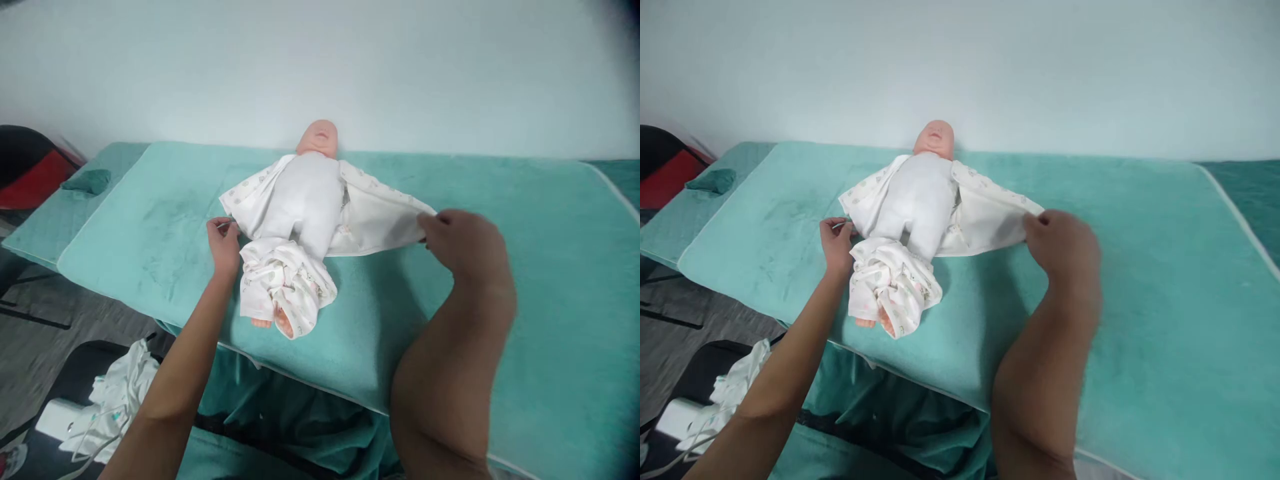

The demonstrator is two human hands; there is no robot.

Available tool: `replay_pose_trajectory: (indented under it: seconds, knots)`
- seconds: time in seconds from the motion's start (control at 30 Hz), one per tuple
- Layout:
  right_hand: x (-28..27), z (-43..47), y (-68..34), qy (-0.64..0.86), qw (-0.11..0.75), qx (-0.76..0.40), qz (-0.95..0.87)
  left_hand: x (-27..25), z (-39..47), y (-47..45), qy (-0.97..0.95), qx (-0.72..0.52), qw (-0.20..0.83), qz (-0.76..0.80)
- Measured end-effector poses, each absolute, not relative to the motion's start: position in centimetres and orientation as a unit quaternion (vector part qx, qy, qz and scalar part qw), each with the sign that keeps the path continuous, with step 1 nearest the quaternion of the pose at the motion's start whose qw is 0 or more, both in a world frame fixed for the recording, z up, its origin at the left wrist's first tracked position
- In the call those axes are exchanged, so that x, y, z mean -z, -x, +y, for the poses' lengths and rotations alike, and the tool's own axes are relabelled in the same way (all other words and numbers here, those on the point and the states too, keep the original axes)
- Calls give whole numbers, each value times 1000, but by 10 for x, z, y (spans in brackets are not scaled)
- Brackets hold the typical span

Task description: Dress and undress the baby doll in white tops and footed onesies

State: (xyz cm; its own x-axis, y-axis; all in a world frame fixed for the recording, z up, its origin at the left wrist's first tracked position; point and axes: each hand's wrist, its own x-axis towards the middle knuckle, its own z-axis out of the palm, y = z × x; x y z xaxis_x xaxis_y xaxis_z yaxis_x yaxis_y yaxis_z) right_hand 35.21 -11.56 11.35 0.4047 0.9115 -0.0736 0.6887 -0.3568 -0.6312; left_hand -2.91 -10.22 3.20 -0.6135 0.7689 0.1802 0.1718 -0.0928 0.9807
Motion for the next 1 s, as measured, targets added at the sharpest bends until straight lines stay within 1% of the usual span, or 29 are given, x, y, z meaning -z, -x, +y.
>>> replay_pose_trajectory:
  seconds: [0.03, 0.07, 0.1, 0.2, 0.23, 0.3, 0.37, 0.4, 0.5, 0.57, 0.7, 0.77, 0.83, 0.9, 1.0]
  knots:
    - [-109, -114, -357, 816, 187, -180, -516, -30, -105, 28, -399, -628, 222, 630]
    - [-105, -112, -359, 821, 145, -164, -527, -29, -109, 25, -422, -615, 229, 626]
    - [-103, -111, -356, 817, 140, -157, -536, -30, -113, 23, -439, -600, 255, 619]
    - [-103, -111, -332, 750, 219, -174, -599, -34, -129, 21, -452, -559, 393, 574]
    - [-104, -113, -321, 699, 235, -210, -642, -36, -133, 22, -446, -548, 434, 559]
    - [-108, -117, -299, 559, 225, -321, -731, -37, -142, 27, -435, -532, 497, 530]
    - [-109, -122, -282, 449, 193, -399, -776, -37, -150, 33, -437, -519, 538, 500]
    - [-109, -124, -276, 422, 184, -417, -784, -37, -152, 36, -446, -510, 553, 485]
    - [-108, -128, -269, 397, 183, -454, -777, -34, -158, 42, -471, -483, 581, 456]
    - [-107, -129, -269, 385, 170, -468, -777, -33, -160, 43, -487, -478, 578, 449]
    - [-106, -130, -269, 387, 143, -423, -807, -36, -159, 38, -525, -501, 514, 458]
    - [-106, -131, -266, 396, 162, -382, -819, -43, -155, 33, -534, -510, 482, 471]
    - [-105, -130, -263, 415, 202, -326, -825, -52, -149, 27, -532, -523, 466, 476]
    - [-101, -128, -259, 436, 257, -261, -822, -60, -140, 20, -531, -528, 471, 466]
    - [-89, -125, -253, 471, 389, -146, -778, -66, -123, 11, -545, -522, 489, 438]
